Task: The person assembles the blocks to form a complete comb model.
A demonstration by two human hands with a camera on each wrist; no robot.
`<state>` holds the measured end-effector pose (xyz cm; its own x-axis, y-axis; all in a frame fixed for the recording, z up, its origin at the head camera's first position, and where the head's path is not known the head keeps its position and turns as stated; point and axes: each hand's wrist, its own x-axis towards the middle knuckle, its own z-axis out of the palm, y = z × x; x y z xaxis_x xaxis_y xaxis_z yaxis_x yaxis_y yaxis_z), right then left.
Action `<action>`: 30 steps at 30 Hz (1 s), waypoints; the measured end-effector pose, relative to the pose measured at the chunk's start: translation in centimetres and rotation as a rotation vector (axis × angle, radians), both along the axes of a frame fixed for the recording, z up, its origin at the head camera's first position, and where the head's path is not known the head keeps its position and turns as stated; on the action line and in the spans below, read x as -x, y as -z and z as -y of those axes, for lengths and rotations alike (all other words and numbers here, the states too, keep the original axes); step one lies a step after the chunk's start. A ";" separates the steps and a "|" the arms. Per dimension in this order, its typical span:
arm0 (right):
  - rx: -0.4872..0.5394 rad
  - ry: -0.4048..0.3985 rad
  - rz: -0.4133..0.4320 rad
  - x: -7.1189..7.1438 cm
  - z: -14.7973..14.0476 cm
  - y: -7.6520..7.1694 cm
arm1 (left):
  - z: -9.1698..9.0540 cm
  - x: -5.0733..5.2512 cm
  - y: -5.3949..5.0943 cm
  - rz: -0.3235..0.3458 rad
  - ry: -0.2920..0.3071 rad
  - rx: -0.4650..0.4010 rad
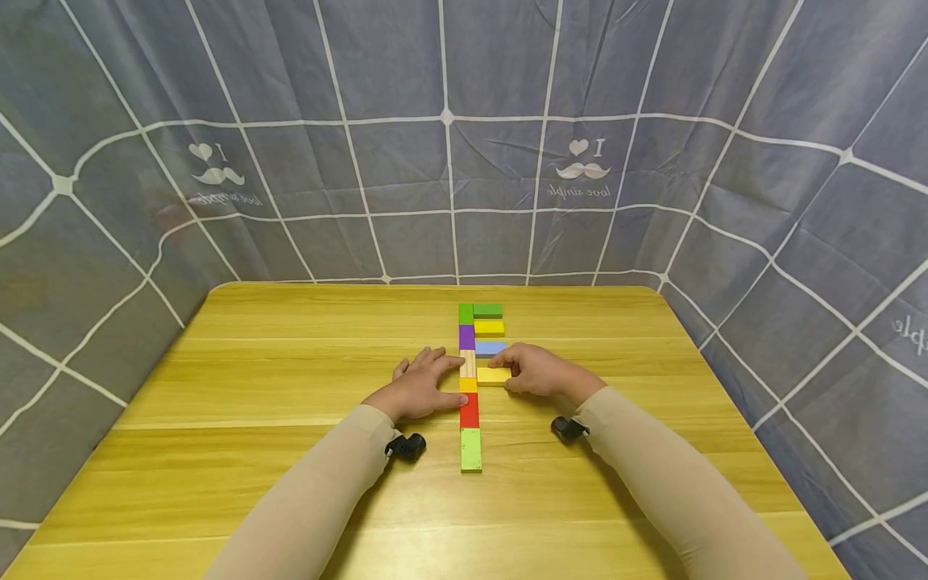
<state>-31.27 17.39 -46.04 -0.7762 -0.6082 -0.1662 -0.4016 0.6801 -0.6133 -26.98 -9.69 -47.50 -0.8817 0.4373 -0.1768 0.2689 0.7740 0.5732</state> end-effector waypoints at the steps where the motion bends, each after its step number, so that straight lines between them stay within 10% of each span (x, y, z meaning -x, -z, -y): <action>1: -0.003 0.001 0.001 0.0 0.0 0.0 | 0.0 0.0 0.0 0.001 0.000 0.000; 30: 0.018 0.027 0.030 -0.5 0.5 -0.4 | 0.1 0.2 0.3 0.000 0.000 -0.001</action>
<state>-30.81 16.85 -45.68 -0.7871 -0.5902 -0.1794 -0.3643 0.6794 -0.6369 -27.17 -9.78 -47.78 -0.8818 0.4373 -0.1766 0.2688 0.7737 0.5738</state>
